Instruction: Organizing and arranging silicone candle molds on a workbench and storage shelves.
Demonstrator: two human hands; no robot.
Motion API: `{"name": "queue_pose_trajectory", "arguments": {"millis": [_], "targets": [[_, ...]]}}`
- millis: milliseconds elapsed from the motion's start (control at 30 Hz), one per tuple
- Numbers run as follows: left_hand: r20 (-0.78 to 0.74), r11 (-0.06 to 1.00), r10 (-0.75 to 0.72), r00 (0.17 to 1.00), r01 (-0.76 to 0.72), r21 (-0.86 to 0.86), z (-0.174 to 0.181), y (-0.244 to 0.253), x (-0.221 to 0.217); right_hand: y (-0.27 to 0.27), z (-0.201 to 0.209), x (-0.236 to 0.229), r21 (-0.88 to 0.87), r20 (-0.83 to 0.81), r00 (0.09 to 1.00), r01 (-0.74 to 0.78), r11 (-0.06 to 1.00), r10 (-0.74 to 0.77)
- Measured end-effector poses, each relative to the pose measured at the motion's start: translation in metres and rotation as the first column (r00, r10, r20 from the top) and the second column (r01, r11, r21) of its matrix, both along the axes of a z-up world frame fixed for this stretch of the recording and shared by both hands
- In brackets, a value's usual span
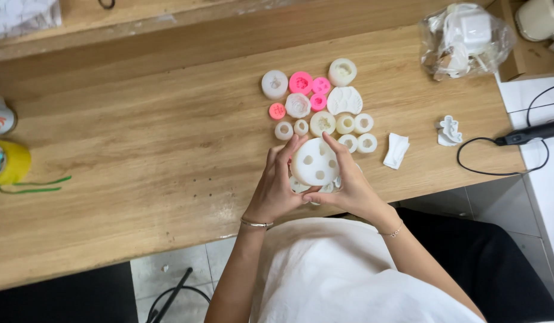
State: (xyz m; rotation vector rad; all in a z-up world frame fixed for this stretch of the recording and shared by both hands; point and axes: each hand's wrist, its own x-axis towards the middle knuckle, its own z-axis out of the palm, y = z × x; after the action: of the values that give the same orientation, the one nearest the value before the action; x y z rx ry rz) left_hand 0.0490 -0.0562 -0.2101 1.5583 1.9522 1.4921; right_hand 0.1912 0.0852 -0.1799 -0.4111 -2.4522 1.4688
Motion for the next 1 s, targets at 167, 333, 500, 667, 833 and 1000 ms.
{"name": "queue_pose_trajectory", "arguments": {"millis": [167, 333, 500, 667, 833, 1000], "targets": [[-0.168, 0.957, -0.047, 0.985, 0.093, 0.275, 0.037, 0.036, 0.009, 0.020, 0.039, 0.004, 0.208, -0.196, 0.968, 0.199, 0.957, -0.159], [-0.222, 0.917, -0.007, 0.975, 0.095, 0.387, 0.080, 0.071, 0.020, 0.048, 0.092, 0.012, 0.281, -0.286, 0.915, 0.365, 0.888, -0.285], [-0.173, 0.921, -0.001, 0.985, 0.068, 0.382, 0.100, 0.084, 0.030, 0.117, 0.155, 0.014, 0.459, -0.471, 0.849, 0.468, 0.755, -0.240], [-0.212, 0.960, 0.097, 0.972, -0.034, 0.279, 0.079, 0.076, 0.037, 0.208, 0.216, -0.011, 0.659, -0.506, 0.839, 0.525, 0.540, -0.199], [-0.158, 0.946, 0.244, 0.957, -0.199, 0.256, 0.047, 0.066, 0.039, 0.297, 0.241, -0.068, 0.632, -0.517, 0.839, 0.509, 0.585, -0.170], [-0.132, 0.903, 0.376, 0.917, -0.330, 0.276, 0.017, 0.071, 0.031, 0.380, 0.234, -0.135, 0.713, -0.313, 0.937, 0.339, 0.614, -0.154]]}}
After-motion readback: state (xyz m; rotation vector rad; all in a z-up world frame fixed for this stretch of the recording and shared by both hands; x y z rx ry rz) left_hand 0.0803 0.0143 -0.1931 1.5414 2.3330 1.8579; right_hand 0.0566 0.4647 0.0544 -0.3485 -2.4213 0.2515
